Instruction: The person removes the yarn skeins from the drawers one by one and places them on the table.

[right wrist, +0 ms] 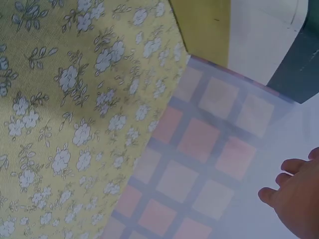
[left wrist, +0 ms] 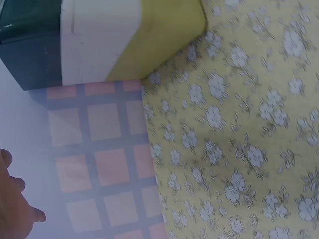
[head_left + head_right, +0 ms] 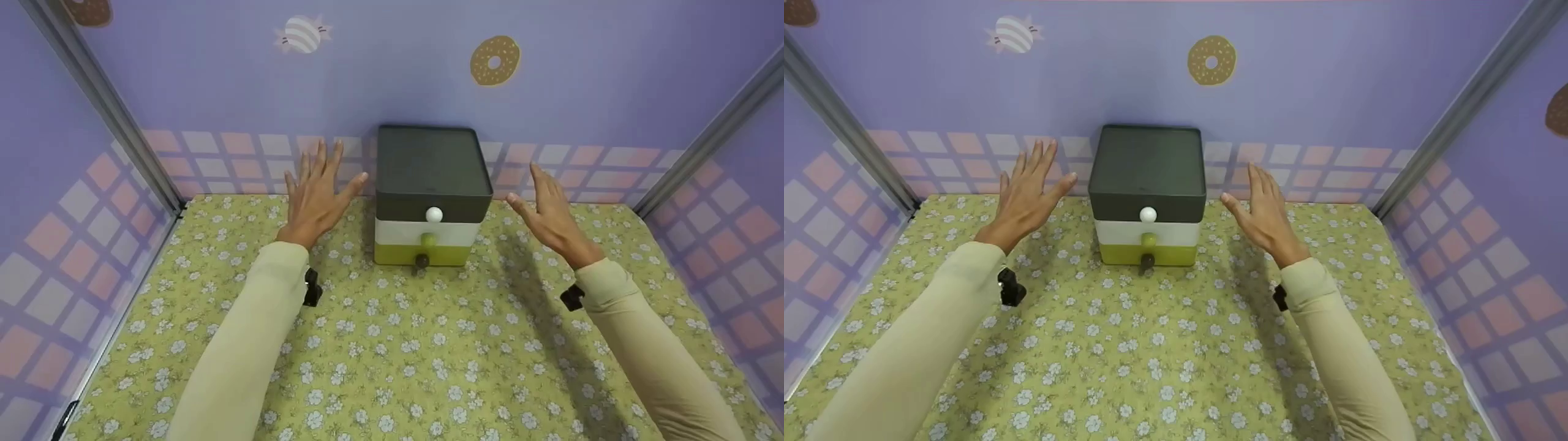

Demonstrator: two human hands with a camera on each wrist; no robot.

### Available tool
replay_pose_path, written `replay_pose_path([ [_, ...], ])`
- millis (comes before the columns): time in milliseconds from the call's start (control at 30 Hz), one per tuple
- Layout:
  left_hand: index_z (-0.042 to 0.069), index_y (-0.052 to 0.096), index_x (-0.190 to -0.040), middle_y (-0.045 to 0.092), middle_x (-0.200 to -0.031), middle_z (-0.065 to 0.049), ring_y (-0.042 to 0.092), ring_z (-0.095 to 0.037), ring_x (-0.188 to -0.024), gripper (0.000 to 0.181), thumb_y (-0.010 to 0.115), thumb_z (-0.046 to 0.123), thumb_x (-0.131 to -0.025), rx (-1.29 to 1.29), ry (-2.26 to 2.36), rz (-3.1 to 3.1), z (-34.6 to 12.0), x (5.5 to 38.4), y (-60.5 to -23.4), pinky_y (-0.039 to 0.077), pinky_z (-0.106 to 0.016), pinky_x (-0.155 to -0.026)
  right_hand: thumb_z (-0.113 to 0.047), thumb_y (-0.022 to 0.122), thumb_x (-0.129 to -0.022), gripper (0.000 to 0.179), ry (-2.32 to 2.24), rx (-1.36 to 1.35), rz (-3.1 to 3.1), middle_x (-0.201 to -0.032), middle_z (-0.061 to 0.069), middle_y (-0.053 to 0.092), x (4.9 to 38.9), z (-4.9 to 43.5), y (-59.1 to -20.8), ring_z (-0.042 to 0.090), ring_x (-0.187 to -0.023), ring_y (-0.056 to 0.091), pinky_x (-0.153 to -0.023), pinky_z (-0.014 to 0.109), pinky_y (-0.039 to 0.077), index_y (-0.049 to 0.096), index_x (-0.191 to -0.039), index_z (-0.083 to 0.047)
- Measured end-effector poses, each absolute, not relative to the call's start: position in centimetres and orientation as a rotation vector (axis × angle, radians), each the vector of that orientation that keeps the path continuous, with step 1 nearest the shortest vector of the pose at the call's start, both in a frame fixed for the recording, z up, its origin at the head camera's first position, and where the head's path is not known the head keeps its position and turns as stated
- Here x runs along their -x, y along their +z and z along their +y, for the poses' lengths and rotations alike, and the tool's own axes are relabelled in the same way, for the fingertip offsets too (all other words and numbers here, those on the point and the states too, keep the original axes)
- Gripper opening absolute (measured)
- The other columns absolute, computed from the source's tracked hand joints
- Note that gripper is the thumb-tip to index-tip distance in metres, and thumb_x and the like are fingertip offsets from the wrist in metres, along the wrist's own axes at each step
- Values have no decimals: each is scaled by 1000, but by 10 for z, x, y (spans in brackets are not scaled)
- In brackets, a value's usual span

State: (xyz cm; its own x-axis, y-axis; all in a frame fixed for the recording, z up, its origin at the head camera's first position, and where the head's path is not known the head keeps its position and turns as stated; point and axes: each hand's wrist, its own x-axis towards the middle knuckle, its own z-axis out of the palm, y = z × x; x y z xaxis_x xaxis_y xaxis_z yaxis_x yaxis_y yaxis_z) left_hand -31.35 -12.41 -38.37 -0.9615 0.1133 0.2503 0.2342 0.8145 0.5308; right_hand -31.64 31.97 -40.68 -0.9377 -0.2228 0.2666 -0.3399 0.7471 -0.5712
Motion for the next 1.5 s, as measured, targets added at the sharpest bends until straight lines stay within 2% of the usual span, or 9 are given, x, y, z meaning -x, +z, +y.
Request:
replay_pose_path([
  [67,30,4,-173,-9,-176,-1,-12,-32,-161,91,35,79,-102,275,-925,-2763,-120,314,-381,-15,-63,-122,-58,48,-110,89,1005,-448,-2756,-175,22,7,315,318,-405,43,-160,4,-124,70,6,3,-173,-15],
  [300,30,11,-173,1,-178,-1,9,-38,-161,89,48,70,-103,289,-1283,-2624,-108,317,-380,9,-63,-126,-58,51,-108,90,1147,-430,-2727,-176,16,8,307,312,-404,39,-161,8,-123,71,12,2,-173,-19],
  [533,38,14,-172,8,-177,5,12,-29,-162,86,54,68,-103,248,-1520,-2583,-102,314,-385,13,-58,-128,-52,56,-108,89,1300,-472,-2641,-176,15,14,297,303,-408,36,-160,16,-125,64,18,5,-173,-17],
  [733,48,18,-169,20,-176,-2,23,-30,-159,81,61,63,-103,194,-1739,-2561,-95,312,-387,27,-59,-124,-39,58,-111,80,1399,-545,-2541,-171,18,27,289,292,-410,35,-156,29,-125,54,25,15,-172,-10],
  [867,48,21,-169,22,-175,-5,29,-27,-157,76,62,55,-105,203,-1797,-2547,-92,312,-389,35,-54,-121,-31,57,-112,69,1448,-555,-2442,-162,18,40,285,285,-412,34,-148,41,-122,55,31,26,-168,-7],
  [1000,44,25,-169,23,-175,-1,32,-24,-156,72,62,48,-107,212,-1830,-2525,-92,313,-394,38,-49,-120,-24,59,-112,58,1475,-551,-2359,-152,16,51,280,278,-414,32,-139,51,-117,55,38,39,-162,-3],
  [1167,39,29,-169,25,-174,3,31,-26,-157,68,59,46,-109,261,-1885,-2485,-88,317,-398,36,-46,-122,-11,63,-109,46,1517,-543,-2252,-139,19,60,273,269,-414,30,-126,60,-109,44,48,51,-151,3],
  [1300,38,34,-168,29,-173,5,32,-25,-156,64,59,45,-110,276,-1914,-2457,-87,317,-403,34,-45,-123,-7,67,-106,40,1596,-556,-2171,-131,20,64,270,261,-416,26,-118,64,-102,34,52,57,-144,4],
  [1500,35,42,-165,39,-168,6,37,-18,-153,58,59,40,-110,289,-1951,-2398,-87,317,-408,38,-40,-121,-2,70,-103,35,1689,-547,-2068,-122,22,66,266,244,-424,22,-108,68,-92,28,57,61,-136,10],
])
